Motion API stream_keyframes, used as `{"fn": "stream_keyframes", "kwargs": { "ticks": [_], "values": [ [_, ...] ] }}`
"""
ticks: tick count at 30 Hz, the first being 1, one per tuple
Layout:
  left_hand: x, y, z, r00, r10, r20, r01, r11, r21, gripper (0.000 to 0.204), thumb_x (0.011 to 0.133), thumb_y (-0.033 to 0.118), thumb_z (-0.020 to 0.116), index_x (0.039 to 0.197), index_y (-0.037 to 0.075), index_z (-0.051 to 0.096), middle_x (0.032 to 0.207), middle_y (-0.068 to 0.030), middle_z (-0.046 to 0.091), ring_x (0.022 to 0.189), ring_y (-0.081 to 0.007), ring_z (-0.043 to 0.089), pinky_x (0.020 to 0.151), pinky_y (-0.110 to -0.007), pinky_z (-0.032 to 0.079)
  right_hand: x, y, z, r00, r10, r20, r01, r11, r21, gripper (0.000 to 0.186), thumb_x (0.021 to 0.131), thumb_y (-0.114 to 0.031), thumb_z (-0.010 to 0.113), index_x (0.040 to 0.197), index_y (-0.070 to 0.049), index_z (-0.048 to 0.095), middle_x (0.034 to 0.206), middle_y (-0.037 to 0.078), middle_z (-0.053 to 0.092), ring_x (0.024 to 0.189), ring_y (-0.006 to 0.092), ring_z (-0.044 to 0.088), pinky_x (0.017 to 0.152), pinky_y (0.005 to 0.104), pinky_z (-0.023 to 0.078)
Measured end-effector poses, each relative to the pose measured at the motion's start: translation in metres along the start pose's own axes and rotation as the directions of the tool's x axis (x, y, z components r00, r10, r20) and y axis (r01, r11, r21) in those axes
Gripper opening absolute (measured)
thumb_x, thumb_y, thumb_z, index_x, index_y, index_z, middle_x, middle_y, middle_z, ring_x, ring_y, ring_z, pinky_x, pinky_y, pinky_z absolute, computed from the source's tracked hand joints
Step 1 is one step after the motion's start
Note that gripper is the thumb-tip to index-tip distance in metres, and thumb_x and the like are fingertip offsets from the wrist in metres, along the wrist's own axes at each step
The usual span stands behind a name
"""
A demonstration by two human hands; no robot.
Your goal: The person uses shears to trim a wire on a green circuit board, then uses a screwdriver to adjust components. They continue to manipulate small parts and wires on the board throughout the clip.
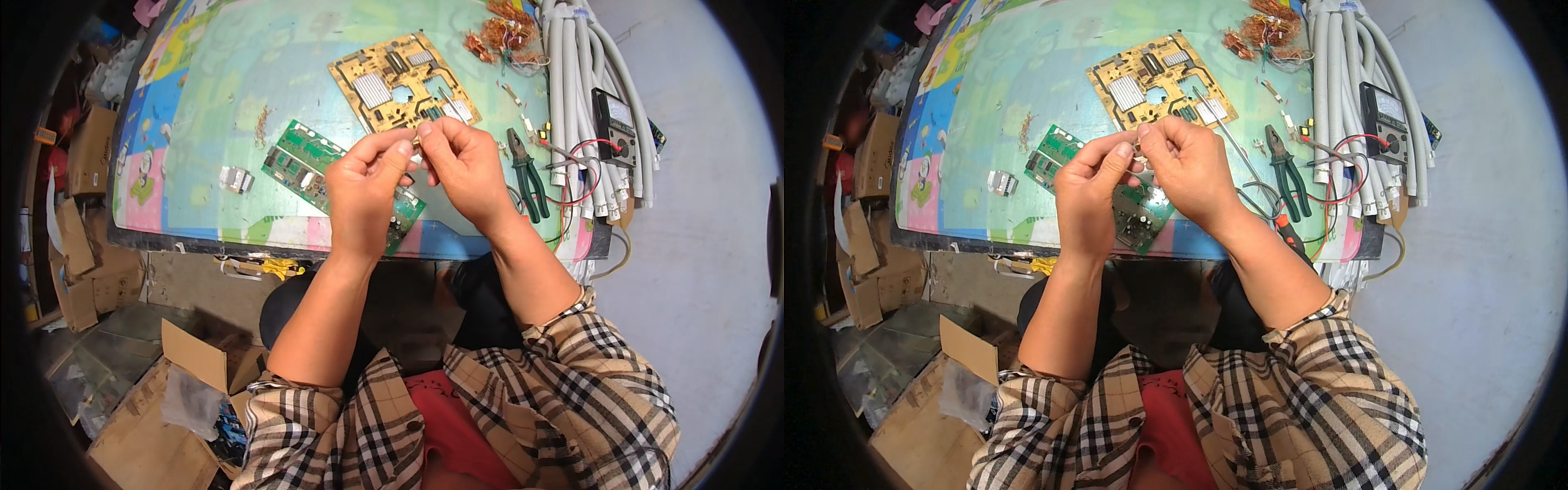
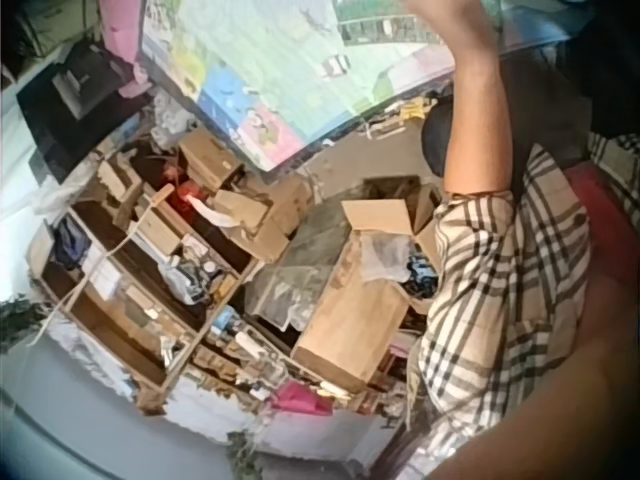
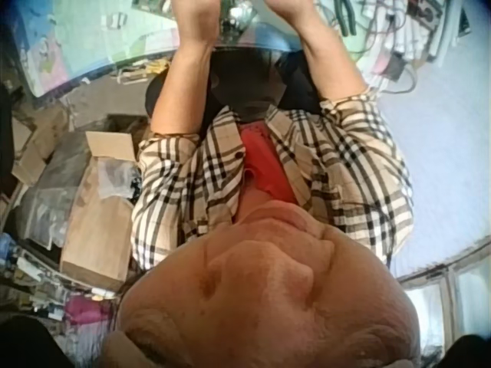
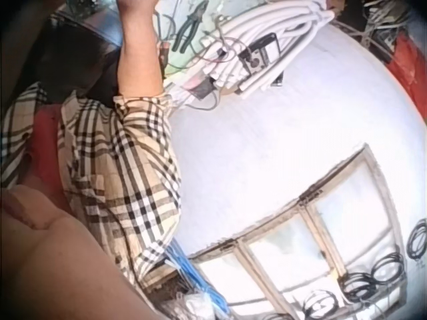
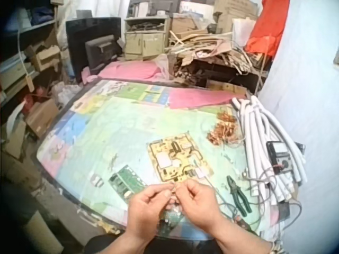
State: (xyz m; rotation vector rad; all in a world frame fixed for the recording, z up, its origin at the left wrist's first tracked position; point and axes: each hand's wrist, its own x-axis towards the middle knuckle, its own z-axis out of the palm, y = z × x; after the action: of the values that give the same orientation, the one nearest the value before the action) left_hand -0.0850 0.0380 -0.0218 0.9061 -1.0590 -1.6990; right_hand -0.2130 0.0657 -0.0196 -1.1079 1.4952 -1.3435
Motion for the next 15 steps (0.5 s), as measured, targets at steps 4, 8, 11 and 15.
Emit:
{"fn": "stream_keyframes", "kwargs": {
  "ticks": [4, 8, 11, 15],
  "values": [
    [0.0009, -0.0017, 0.0012, 0.998, -0.037, -0.046, 0.037, 0.999, -0.002, 0.015, 0.089, 0.008, 0.06, 0.095, -0.004, 0.067, 0.082, -0.0063, 0.067, 0.066, -0.0067, 0.057, 0.059, -0.021, 0.045, -0.0005, 0.0005, -0.0014, 1.0, -0.002, 0.026, 0.002, 1.0, 0.009, 0.027, 0.092, -0.022, 0.056, 0.078, 0.001, 0.061, 0.06, 0.001, 0.056, 0.051, 0.0055, 0.05, 0.047, 0.0218, 0.039],
    [0.0013, -0.0014, -0.0025, 0.998, -0.054, -0.026, 0.056, 0.996, 0.062, 0.013, 0.087, 0.006, 0.061, 0.093, -0.004, 0.067, 0.077, -0.0027, 0.065, 0.064, -0.0051, 0.054, 0.057, -0.019, 0.043, 0.0006, 0.0022, -0.0033, 0.999, 0.011, 0.039, -0.013, 0.999, 0.034, 0.029, 0.093, -0.023, 0.055, 0.077, 0.001, 0.06, 0.061, 0.001, 0.056, 0.052, 0.0064, 0.051, 0.047, 0.022, 0.04],
    [0.0007, -0.0041, -0.0046, 1.0, -0.015, 0.001, 0.015, 0.995, 0.095, 0.009, 0.086, 0.004, 0.063, 0.09, -0.004, 0.066, 0.074, 0.0, 0.063, 0.064, -0.0029, 0.051, 0.056, -0.018, 0.04, 0.0004, 0.0014, -0.0038, 0.999, 0.018, 0.051, -0.02, 0.999, 0.04, 0.032, 0.094, -0.025, 0.054, 0.076, 0.001, 0.059, 0.062, 0.001, 0.056, 0.053, 0.0061, 0.051, 0.047, 0.0219, 0.039],
    [-0.0006, -0.0052, -0.0046, 0.997, 0.082, 0.001, -0.08, 0.98, 0.182, 0.006, 0.086, 0.002, 0.062, 0.087, -0.003, 0.065, 0.072, 0.0013, 0.061, 0.061, -0.0013, 0.048, 0.054, -0.017, 0.038, 0.0005, -0.0016, -0.0071, 0.981, 0.132, 0.144, -0.148, 0.984, 0.103, 0.035, 0.095, -0.027, 0.051, 0.074, -0.001, 0.058, 0.063, 0.003, 0.055, 0.05, 0.0057, 0.047, 0.045, 0.0218, 0.036]
  ]
}}
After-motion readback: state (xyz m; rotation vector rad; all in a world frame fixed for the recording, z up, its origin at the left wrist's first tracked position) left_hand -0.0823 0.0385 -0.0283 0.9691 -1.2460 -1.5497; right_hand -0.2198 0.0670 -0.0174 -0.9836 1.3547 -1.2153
